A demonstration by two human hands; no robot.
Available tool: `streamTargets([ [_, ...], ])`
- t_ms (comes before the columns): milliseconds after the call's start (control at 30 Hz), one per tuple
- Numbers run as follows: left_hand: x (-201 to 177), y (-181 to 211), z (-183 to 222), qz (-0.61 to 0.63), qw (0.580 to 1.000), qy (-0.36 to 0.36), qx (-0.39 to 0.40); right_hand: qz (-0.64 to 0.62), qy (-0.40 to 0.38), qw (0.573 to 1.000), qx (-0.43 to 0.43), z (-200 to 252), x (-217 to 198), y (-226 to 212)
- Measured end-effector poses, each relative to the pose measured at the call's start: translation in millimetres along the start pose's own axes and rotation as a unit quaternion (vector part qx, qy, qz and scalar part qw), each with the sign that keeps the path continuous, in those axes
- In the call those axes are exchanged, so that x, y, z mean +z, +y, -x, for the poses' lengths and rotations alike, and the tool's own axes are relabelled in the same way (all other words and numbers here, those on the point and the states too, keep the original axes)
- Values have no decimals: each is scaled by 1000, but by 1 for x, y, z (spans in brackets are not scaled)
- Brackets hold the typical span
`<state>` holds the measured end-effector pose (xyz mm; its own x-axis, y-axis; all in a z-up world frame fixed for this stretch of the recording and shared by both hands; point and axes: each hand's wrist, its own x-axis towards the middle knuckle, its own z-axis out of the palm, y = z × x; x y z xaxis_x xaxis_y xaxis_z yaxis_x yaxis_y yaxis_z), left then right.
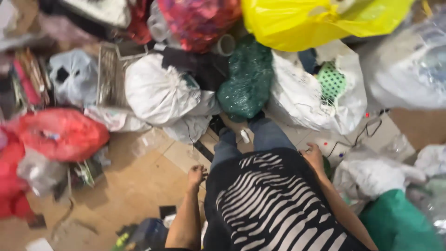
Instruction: The recorder is sorting various plastic bottles and containers into different bags at a recycling center.
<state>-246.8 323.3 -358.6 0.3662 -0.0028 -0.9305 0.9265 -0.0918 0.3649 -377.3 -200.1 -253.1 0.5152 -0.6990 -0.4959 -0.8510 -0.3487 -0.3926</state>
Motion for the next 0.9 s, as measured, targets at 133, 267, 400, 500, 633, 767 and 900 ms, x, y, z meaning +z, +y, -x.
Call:
streamTargets([
  [133, -15, 43, -14, -117, 993, -3, -11, -19, 60, 997, 38, 40, 7, 60],
  [267, -10, 121, -38, -108, 990, -17, 92, -6, 148, 988, 44, 54, 14, 88],
  [400, 27, 208, -6, -82, 982, 2, 170, -90, 159, 981, 68, 47, 17, 81],
  [500, 57, 228, -1, -70, 977, 4, 202, -88, 178, 978, 72, 24, 9, 83],
  [633, 107, 191, -2, -89, 973, -11, 215, -112, 174, 977, 53, 2, -25, 101],
  [767, 184, 150, 3, -85, 982, -27, 166, -152, 159, 970, 100, -33, -69, 132],
  [900, 259, 119, -22, -97, 976, -53, 190, -328, 19, 921, 208, -57, -116, 170],
])
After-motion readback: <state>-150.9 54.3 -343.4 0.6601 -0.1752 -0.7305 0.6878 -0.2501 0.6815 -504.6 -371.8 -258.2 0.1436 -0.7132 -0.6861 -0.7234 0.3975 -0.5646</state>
